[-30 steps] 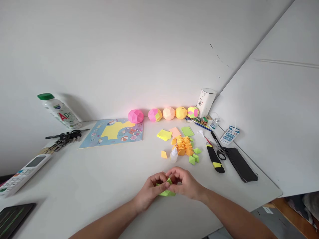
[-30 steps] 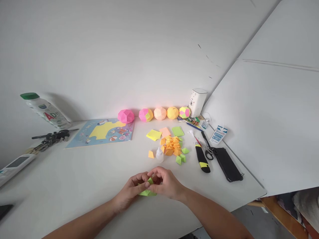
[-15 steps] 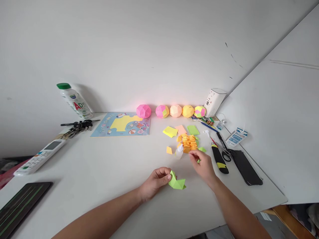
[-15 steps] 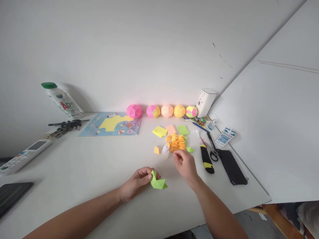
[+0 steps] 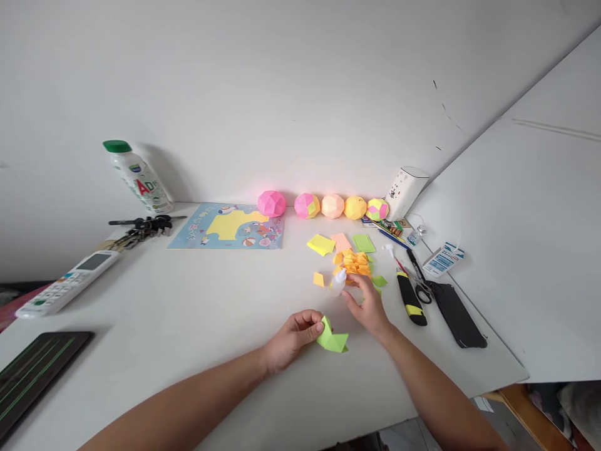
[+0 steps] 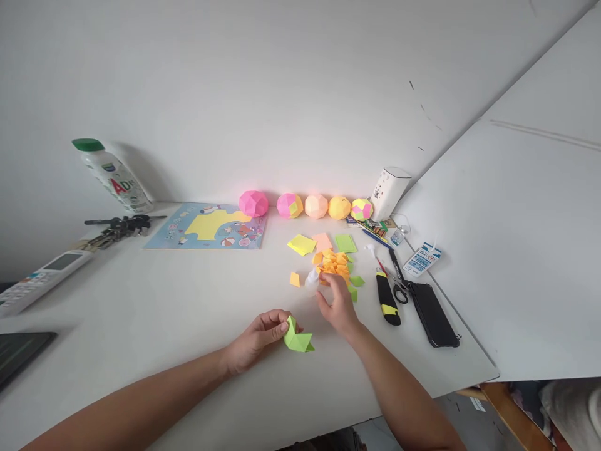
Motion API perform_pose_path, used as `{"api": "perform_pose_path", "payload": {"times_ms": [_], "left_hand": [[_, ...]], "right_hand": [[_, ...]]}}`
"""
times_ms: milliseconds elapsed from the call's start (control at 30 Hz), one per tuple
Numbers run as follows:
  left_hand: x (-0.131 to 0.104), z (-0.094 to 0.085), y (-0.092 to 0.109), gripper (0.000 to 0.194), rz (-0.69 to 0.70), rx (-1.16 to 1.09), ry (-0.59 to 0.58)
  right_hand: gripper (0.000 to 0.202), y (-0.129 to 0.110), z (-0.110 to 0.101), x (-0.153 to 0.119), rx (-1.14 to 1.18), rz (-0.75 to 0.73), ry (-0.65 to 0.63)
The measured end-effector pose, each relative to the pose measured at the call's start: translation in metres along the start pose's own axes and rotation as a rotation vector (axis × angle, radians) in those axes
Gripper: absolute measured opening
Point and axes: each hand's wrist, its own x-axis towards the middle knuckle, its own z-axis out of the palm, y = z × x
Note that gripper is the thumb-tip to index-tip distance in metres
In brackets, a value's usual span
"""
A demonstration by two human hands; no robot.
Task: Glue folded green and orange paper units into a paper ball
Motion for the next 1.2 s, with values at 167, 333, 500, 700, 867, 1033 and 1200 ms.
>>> {"api": "perform_pose_path", "payload": {"times_ms": [167, 333, 500, 700, 867, 1033, 1200], "left_hand": [[0.000, -0.002, -0.003, 0.023, -0.032, -0.021, 0.025], [0.000, -0.002, -0.002, 0.028, -0.080, -0.003, 0.048], [-0.001, -0.001, 0.000, 0.024, -0.045, -0.025, 0.000], [-0.001, -0.001, 0.002, 0.024, -0.068, -0.028, -0.009], [0.000, -0.005, 0.001, 0.024, -0.116, 0.012, -0.001], [0.001, -0.007, 0.003, 0.021, -0.050, 0.006, -0.060], [0.001, -0.009, 0.002, 0.021, -0.090, -0.023, -0.093]], "right_hand": [[0.046, 0.005, 0.018, -0.001, 0.075, 0.134, -0.130], [0.039, 0.005, 0.018, 0.005, 0.092, 0.151, -0.138], [0.039, -0.015, -0.001, 0.001, 0.170, 0.065, -0.093], [0.035, -0.042, -0.033, -0.012, 0.399, 0.132, 0.116], [0.027, -0.042, -0.049, -0.016, 0.433, 0.036, 0.340], [0.024, -0.050, -0.051, -0.022, 0.447, 0.034, 0.337], [0.019, -0.060, -0.049, -0.029, 0.437, 0.047, 0.196]]}}
